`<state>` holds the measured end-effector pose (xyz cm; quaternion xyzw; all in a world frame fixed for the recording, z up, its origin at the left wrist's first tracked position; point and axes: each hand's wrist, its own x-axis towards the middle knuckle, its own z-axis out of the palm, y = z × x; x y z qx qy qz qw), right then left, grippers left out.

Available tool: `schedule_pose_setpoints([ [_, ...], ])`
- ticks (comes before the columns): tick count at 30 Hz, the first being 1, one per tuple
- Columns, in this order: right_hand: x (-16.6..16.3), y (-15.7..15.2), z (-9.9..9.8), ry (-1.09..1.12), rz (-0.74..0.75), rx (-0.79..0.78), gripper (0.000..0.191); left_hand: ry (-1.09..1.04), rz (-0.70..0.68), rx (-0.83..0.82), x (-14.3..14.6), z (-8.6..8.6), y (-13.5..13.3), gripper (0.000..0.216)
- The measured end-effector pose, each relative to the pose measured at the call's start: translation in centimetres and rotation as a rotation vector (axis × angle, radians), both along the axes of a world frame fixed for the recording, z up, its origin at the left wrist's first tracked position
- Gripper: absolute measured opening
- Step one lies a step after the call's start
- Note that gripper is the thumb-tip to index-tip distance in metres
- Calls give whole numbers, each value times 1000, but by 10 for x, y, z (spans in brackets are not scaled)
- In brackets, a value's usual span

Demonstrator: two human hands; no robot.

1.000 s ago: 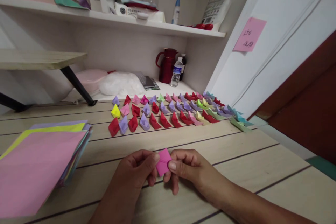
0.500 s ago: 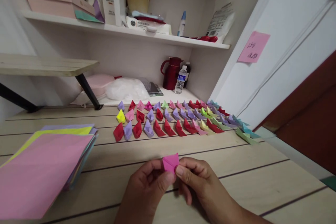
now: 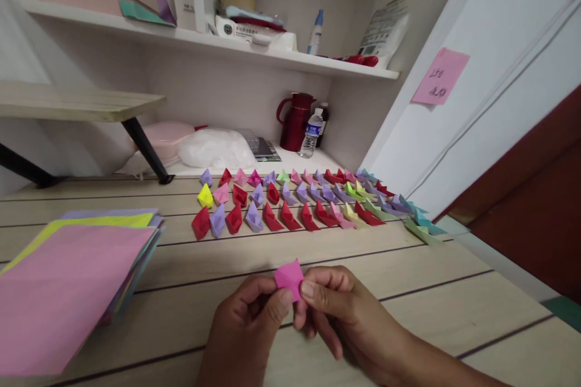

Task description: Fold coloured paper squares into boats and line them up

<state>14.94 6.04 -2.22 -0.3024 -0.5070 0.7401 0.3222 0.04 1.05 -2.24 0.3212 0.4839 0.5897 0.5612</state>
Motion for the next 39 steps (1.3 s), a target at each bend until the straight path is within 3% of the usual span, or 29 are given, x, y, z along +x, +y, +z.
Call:
schedule_pose_setpoints([
  [4, -3, -2, -6, -74, -29, 66, 36, 35, 52, -25, 0, -2, -1, 21],
  [8, -7, -4, -7, -107, -94, 145, 28, 311, 155, -2, -3, -4, -2, 20],
  [11, -5, 0, -5, -87, -162, 209, 48, 528, 177, 10, -6, -3, -3, 15],
  [16, 3, 7, 3, -250, -183, 437, 13, 764, 127, 66, -5, -3, -4, 16],
  [19, 6, 7, 10, -328, -154, 537, 18, 822, 99, 103, -3, -2, -5, 17],
  [21, 7, 7, 12, -305, -100, 451, 23, 768, 61, 116, -3, -2, -5, 16],
  [26, 10, 8, 14, -84, 29, 12, 28, 545, -126, 127, -6, 0, -3, 14],
  [31, 11, 10, 13, -85, 28, -60, 31, 472, -175, 108, -7, 0, -2, 14],
  [33, 10, 11, 13, -137, 0, 21, 29, 546, -151, 91, -7, -1, -1, 15],
  [37, 9, 10, 13, -306, -88, 442, 15, 723, -44, 106, -7, -6, -1, 14],
  [39, 8, 9, 12, -353, -113, 572, 11, 764, 4, 122, -6, -7, -1, 13],
])
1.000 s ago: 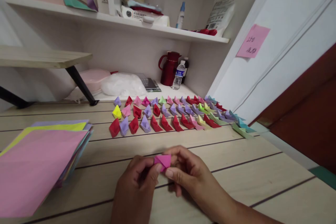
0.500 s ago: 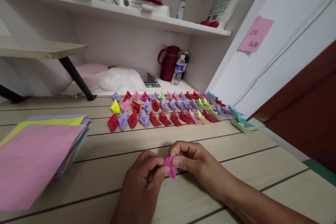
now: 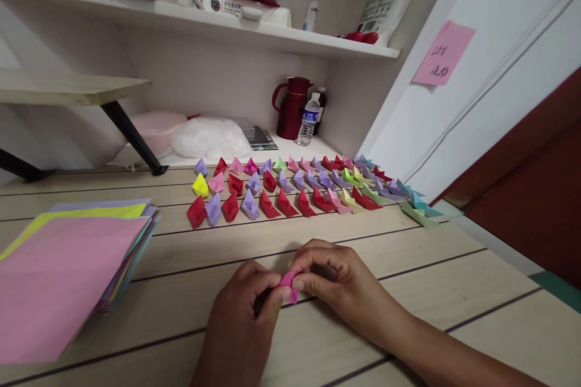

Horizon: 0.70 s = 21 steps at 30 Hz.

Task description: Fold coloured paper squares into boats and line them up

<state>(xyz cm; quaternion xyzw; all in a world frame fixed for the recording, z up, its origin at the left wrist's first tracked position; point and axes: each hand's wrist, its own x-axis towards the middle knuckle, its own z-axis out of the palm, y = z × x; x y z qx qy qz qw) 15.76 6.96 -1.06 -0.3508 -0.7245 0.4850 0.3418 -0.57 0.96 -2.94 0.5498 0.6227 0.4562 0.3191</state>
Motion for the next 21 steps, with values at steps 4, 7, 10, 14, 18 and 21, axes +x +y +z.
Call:
schedule_pose_setpoints([
  [4, -2, 0, -2, 90, -31, -227, 22, -225, 97, -6, 2, 3, -1, 11],
  [7, -2, 3, 0, 290, -94, -471, 27, -432, 173, -53, 1, 8, -2, 30],
  [10, -1, 6, 2, 434, -118, -566, 27, -507, 192, -69, 0, 8, -3, 37],
  [14, 1, 7, 1, 519, -80, -622, 23, -635, 116, -96, 4, 3, -4, 39],
  [18, 1, 5, -2, 541, -62, -634, 18, -679, 59, -97, 9, 1, -5, 37],
  [21, 0, 4, -2, 522, -77, -628, 19, -683, 56, -106, 9, 2, -6, 37],
])
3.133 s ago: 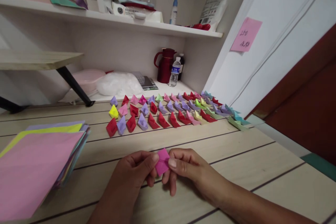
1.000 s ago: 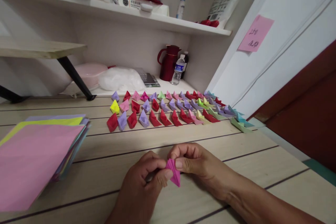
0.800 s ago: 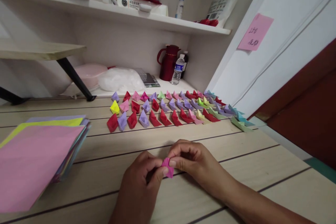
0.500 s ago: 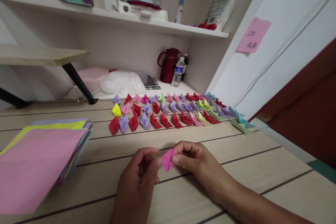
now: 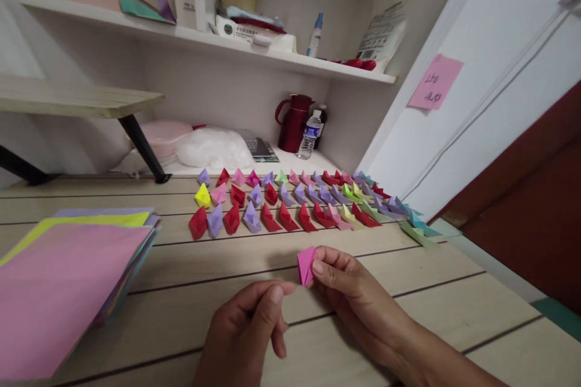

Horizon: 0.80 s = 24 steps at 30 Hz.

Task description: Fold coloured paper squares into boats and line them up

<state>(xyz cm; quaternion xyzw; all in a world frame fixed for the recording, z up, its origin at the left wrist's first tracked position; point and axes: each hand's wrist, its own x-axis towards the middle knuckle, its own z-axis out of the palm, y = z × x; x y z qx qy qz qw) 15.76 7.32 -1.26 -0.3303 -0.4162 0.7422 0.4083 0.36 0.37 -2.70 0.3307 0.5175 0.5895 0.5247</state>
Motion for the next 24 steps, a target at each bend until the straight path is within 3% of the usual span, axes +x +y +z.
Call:
schedule_pose_setpoints([
  [13, -2, -5, -2, -93, 19, 105, 21, 60, -72, -58, -2, 1, 0, 37],
  [15, -2, -6, -2, -181, 12, 218, 20, 85, -130, -60, -4, 4, 0, 45],
  [20, 2, -9, 1, -515, -58, 740, 11, 79, -239, -162, -6, 15, -1, 61],
  [24, 3, -11, 2, -589, -62, 922, 8, 24, -258, -171, -8, 14, 1, 59],
])
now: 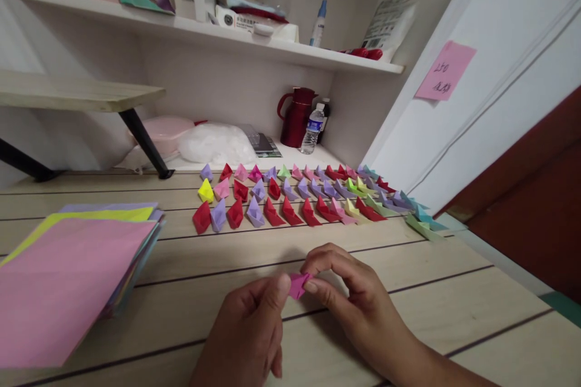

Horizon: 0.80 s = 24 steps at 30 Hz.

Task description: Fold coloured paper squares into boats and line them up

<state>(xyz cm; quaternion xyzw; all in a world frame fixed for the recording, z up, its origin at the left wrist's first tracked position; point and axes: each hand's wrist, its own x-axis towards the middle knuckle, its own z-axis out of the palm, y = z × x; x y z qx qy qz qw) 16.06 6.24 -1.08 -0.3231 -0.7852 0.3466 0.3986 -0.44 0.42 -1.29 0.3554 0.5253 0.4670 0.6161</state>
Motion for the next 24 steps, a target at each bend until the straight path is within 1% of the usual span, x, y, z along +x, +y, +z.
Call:
schedule_pose_setpoints([
  [5, -1, -1, 1, 9, 42, 47, 9, -130, 5, -36, -4, -5, 2, 57],
  [8, -1, -1, 2, 31, 68, 60, 10, -158, 13, -46, -4, -4, 3, 54],
  [16, -3, -2, 3, 77, 83, -1, 11, -182, 45, -52, -4, -6, 3, 51],
  [20, -3, -6, 6, 80, 99, -26, 23, -192, 44, -46, -5, -8, 4, 51],
  [24, -3, -10, 10, 85, 124, -35, 35, -206, 43, -59, -5, -8, 5, 43],
])
